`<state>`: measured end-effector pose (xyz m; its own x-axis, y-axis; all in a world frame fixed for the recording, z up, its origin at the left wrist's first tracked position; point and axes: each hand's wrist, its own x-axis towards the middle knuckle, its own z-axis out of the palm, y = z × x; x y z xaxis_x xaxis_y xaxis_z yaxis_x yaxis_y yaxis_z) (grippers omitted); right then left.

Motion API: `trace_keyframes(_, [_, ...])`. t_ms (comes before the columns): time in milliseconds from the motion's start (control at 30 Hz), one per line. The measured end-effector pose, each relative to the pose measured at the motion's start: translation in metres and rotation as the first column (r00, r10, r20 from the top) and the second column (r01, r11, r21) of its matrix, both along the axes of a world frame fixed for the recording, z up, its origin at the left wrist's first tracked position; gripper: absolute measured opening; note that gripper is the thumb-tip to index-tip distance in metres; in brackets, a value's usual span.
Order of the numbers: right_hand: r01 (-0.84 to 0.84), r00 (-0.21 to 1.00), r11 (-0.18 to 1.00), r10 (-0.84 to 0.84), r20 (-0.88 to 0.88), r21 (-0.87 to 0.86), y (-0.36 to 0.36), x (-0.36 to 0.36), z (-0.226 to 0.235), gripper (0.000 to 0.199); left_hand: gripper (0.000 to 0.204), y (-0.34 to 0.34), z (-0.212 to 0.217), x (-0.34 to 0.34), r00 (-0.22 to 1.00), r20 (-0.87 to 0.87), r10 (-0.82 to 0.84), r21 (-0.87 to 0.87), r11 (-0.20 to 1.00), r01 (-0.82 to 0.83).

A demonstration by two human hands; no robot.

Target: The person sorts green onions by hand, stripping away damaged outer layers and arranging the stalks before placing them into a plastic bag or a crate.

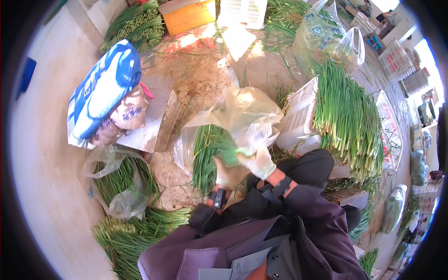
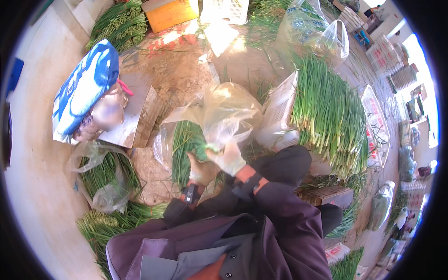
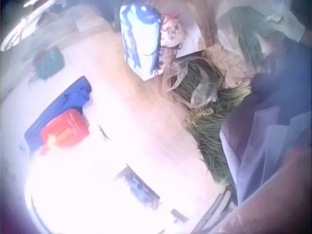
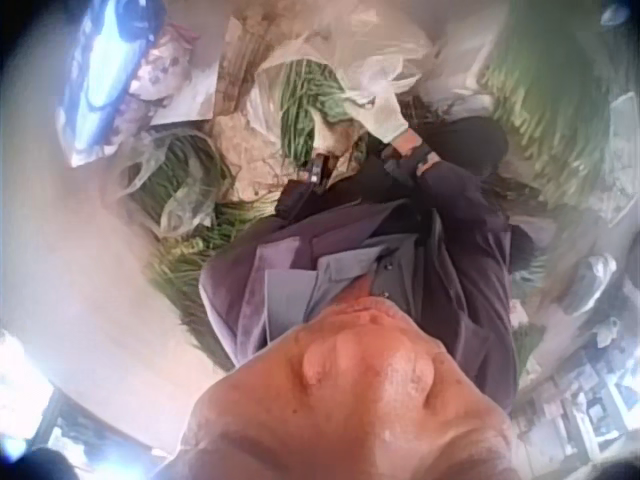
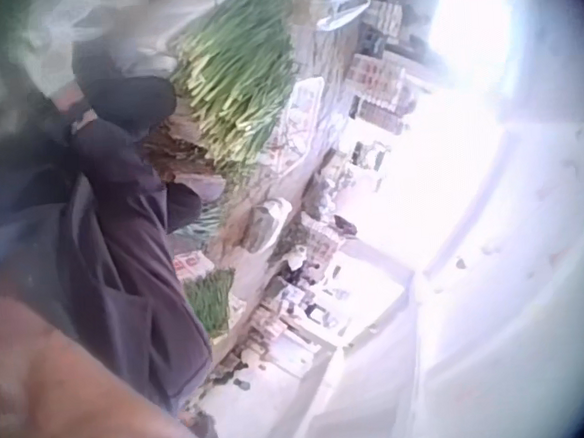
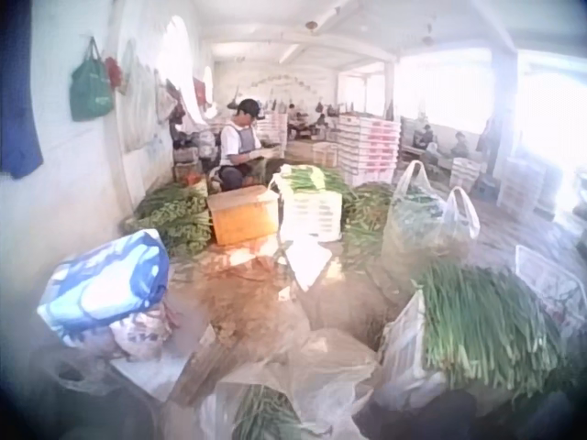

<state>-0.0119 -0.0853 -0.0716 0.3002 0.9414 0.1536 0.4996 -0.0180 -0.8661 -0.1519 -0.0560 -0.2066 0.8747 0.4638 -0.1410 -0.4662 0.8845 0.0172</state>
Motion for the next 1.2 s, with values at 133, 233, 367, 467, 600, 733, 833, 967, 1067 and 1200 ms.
trace_keyframes(133, [-0.025, 0.994, 0.985, 0.043, -0.103, 0.172, -0.051, -0.016, -0.026, 0.050, 0.110, -0.005, 0.002, 0.004, 0.911, -0.319, 0.261, 0.016, 0.963, -0.270])
trace_keyframes(233, [-0.202, 0.978, 0.977, 0.205, -0.042, 0.071, -0.055, -0.014, -0.013, 0.052, 0.089, 0.007, -0.038, 0.006, 0.910, -0.314, 0.271, -0.023, 0.956, -0.292])
trace_keyframes(367, [-0.416, 0.906, 0.908, 0.419, 0.056, -0.056, -0.040, 0.003, 0.021, 0.063, 0.065, 0.024, -0.036, 0.010, 0.915, -0.399, 0.056, -0.162, 0.978, -0.131])
trace_keyframes(467, [-0.480, 0.862, 0.844, 0.403, -0.307, -0.239, -0.007, 0.031, 0.096, 0.066, 0.053, 0.041, -0.048, -0.030, 0.899, -0.435, 0.042, -0.059, 0.995, -0.075])
trace_keyframes(600, [0.116, 0.813, 0.956, -0.248, -0.527, -0.271, 0.005, 0.154, 0.110, 0.052, 0.039, 0.013, -0.022, -0.051, 0.782, -0.572, 0.246, 0.071, 0.965, -0.252])
trace_keyframes(733, [0.394, 0.776, 0.712, 0.081, 0.625, -0.582, -0.012, 0.167, 0.147, 0.043, 0.040, 0.005, 0.007, -0.071, 0.832, -0.494, 0.251, 0.080, 0.966, -0.245])
trace_keyframes(833, [-0.078, 0.987, 0.771, 0.149, 0.061, -0.632, -0.026, 0.113, 0.139, 0.048, 0.050, 0.005, 0.051, -0.066, 0.928, -0.317, 0.197, 0.118, 0.979, -0.168])
trace_keyframes(967, [-0.331, 0.940, 0.870, 0.270, -0.207, -0.366, -0.031, 0.069, 0.088, 0.084, 0.059, 0.010, 0.133, -0.021, 0.958, -0.190, 0.215, 0.289, 0.945, -0.155])
trace_keyframes(1067, [-0.329, 0.914, 0.943, 0.307, -0.266, -0.040, -0.024, 0.037, 0.126, 0.085, 0.062, 0.020, 0.150, -0.007, 0.948, -0.165, 0.274, 0.465, 0.869, -0.170])
trace_keyframes(1200, [-0.102, 0.995, 0.983, 0.098, -0.032, -0.155, -0.024, 0.023, 0.159, 0.077, 0.069, 0.035, 0.185, 0.006, 0.934, -0.146, 0.324, 0.701, 0.701, -0.134])
